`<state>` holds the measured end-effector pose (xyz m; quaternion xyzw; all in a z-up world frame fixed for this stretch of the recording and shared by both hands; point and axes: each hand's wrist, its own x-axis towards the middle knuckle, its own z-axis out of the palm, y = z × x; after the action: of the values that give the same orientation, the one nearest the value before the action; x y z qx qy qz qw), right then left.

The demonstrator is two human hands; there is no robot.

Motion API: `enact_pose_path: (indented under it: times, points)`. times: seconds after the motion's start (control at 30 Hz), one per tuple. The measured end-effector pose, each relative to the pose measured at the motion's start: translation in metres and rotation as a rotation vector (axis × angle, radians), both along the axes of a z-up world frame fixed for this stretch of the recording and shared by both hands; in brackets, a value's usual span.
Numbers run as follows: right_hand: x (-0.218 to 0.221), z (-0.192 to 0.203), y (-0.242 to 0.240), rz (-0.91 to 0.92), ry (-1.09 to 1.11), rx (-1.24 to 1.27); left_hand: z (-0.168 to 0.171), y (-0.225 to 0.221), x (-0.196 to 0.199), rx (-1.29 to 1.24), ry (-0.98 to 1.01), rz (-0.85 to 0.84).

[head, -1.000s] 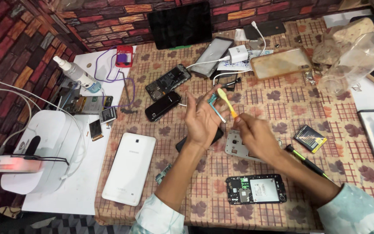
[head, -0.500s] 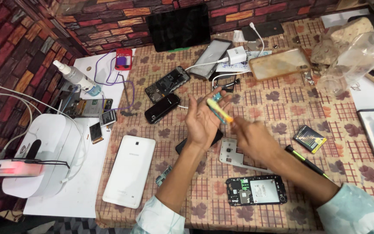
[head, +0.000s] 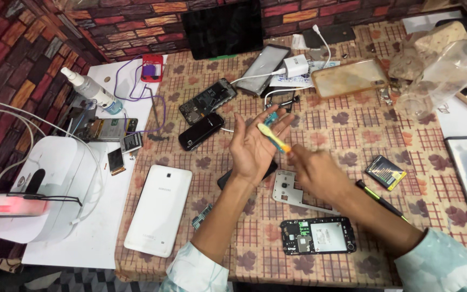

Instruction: The person uses a toothbrush to clean a small circuit board and the interior of a disassembled smartphone. They brush various components on the table, including the phone's internal frame and a separate green circuit board.

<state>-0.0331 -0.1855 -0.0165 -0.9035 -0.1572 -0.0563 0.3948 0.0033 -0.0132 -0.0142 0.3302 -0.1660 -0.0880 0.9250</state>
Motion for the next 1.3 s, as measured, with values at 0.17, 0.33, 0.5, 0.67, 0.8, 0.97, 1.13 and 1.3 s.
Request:
enact_pose_path:
  times: [0.17, 0.33, 0.5, 0.67, 0.8, 0.97, 1.13, 1.3]
  points:
    - [-0.009, 0.006, 0.004, 0.079, -0.003, -0.019, 0.013, 0.015, 0.002, -0.029, 0.008, 0.103]
    - [-0.008, 0.009, 0.001, 0.092, 0.056, -0.059, 0.006, 0.030, 0.013, -0.068, -0.041, 0.189]
    - [-0.007, 0.003, 0.001, 0.139, -0.006, 0.008, -0.035, 0.055, 0.047, -0.102, 0.046, 0.310]
    - [-0.013, 0.002, 0.004, 0.096, 0.003, 0.146, -0.061, 0.062, 0.062, -0.409, -0.091, 0.057]
    - [-0.016, 0.006, 0.007, 0.049, 0.061, 0.136, -0.038, 0.045, 0.041, -0.228, 0.106, 0.037]
    - [-0.013, 0.011, 0.007, -0.007, 0.109, 0.076, -0.004, 0.018, 0.008, -0.338, -0.002, -0.236]
    - [-0.015, 0.014, 0.008, 0.077, 0.022, 0.100, -0.001, 0.009, 0.004, -0.158, 0.033, -0.110]
    - [-0.018, 0.015, 0.013, -0.029, 0.181, 0.086, -0.003, 0.011, 0.003, -0.233, 0.084, -0.099]
